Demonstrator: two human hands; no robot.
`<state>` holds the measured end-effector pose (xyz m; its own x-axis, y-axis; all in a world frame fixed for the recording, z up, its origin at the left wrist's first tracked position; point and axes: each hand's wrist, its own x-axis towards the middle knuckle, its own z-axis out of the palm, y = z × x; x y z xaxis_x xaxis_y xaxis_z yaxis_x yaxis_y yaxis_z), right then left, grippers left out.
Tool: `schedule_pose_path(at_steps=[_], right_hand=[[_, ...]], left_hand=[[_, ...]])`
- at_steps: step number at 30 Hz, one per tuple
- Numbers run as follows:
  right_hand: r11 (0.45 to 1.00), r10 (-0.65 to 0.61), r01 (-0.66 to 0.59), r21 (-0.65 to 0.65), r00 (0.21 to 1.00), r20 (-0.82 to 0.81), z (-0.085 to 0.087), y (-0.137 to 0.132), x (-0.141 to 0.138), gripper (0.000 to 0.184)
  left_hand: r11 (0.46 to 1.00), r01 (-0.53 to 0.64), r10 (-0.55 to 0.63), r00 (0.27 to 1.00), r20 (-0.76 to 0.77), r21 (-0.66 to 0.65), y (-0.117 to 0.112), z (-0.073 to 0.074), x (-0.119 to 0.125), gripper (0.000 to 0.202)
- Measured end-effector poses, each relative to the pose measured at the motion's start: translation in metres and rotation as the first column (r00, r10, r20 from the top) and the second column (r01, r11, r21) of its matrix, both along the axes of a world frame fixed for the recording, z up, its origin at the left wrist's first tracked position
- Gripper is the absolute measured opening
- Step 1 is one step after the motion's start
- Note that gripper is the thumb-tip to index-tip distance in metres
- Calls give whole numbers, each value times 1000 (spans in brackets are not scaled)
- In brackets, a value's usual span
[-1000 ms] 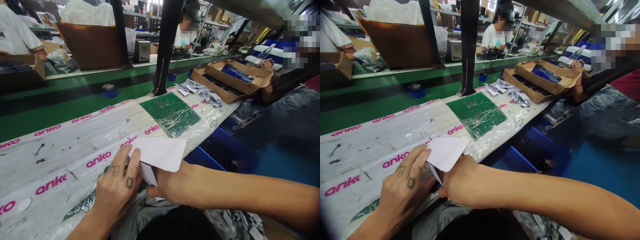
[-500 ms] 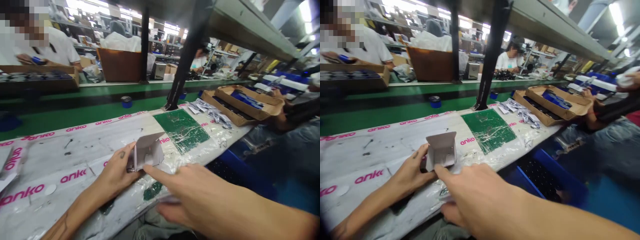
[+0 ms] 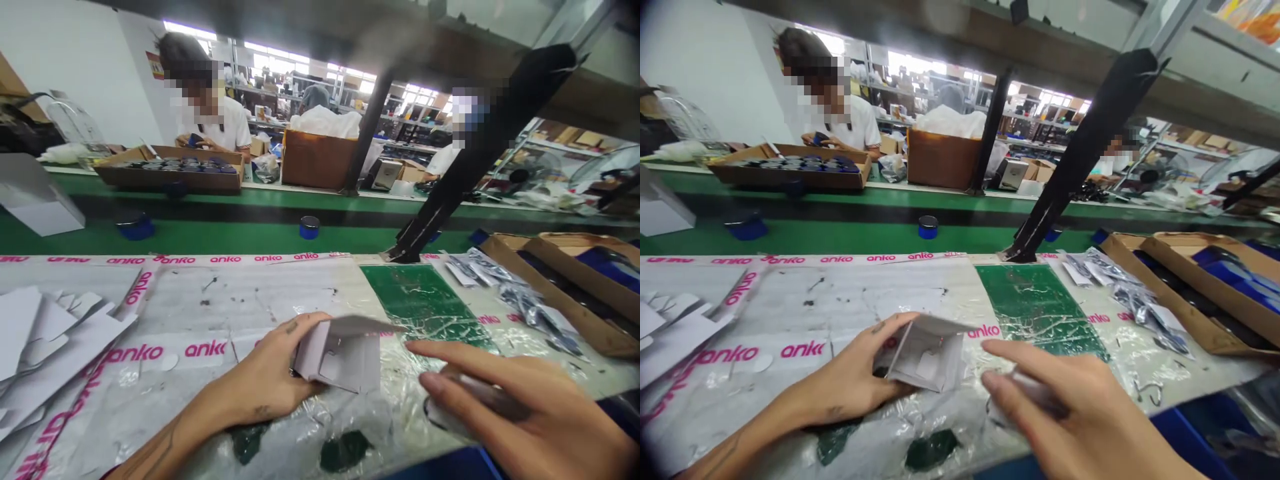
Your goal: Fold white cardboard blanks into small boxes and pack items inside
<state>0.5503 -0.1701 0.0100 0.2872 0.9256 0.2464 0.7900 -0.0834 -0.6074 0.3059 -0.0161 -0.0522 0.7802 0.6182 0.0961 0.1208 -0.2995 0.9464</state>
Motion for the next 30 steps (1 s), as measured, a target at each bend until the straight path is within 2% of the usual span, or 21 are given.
schedule_pose_path(at_steps=[1,2,4,6,8,10,11,12,13,15,16,18,20,22,25,30], right_hand=[[999,-4,4,-39,1000,0,-3,6,8,30],[996,-16,15,-86,1000,-12,-8,13,16,36],[983,-56,37,-179,993,-103,-21,32,28,54],[963,-55,-1,-271,979,-197,-36,53,33,72],[960,-1,-29,-280,994,-108,-48,69,29,80],[984,55,-40,-175,995,80,-51,79,19,74],[995,63,-52,-90,990,126,-50,82,12,69],[997,74,-72,-16,992,105,-47,84,3,64],[995,95,-96,34,995,18,-43,85,-6,62],[988,154,-150,35,953,-260,-35,90,-27,68],[982,180,-190,16,895,-408,-32,93,-37,73],[960,221,-278,22,711,-667,-28,100,-54,80],[946,232,-320,61,529,-816,-27,105,-66,74],[953,204,-295,73,444,-872,-26,107,-72,63],[971,143,-233,46,421,-896,-24,105,-73,53],[977,107,-212,36,336,-936,-24,103,-69,53]], left_hand=[[982,-33,46,997,62,-187,3,3,-1,64],[924,-50,112,983,145,-380,7,7,-3,61],[751,-13,279,912,299,-660,15,12,-6,53],[624,47,404,835,374,-780,22,15,-8,45],[554,63,464,805,371,-830,25,17,-9,43],[479,83,499,794,348,-874,26,16,-8,40],[448,93,507,793,338,-889,25,15,-7,39],[428,102,506,796,331,-898,24,14,-6,39],[415,111,503,799,329,-903,23,13,-5,41],[395,135,489,806,333,-909,21,11,-3,45],[391,152,482,806,343,-908,20,10,-2,47],[386,195,467,802,373,-902,18,9,-2,50],[399,229,453,792,409,-888,16,9,-3,50],[430,233,447,785,430,-872,16,8,-5,50],[485,211,445,776,447,-849,16,8,-5,50],[526,170,443,782,439,-834,14,10,-2,45]])
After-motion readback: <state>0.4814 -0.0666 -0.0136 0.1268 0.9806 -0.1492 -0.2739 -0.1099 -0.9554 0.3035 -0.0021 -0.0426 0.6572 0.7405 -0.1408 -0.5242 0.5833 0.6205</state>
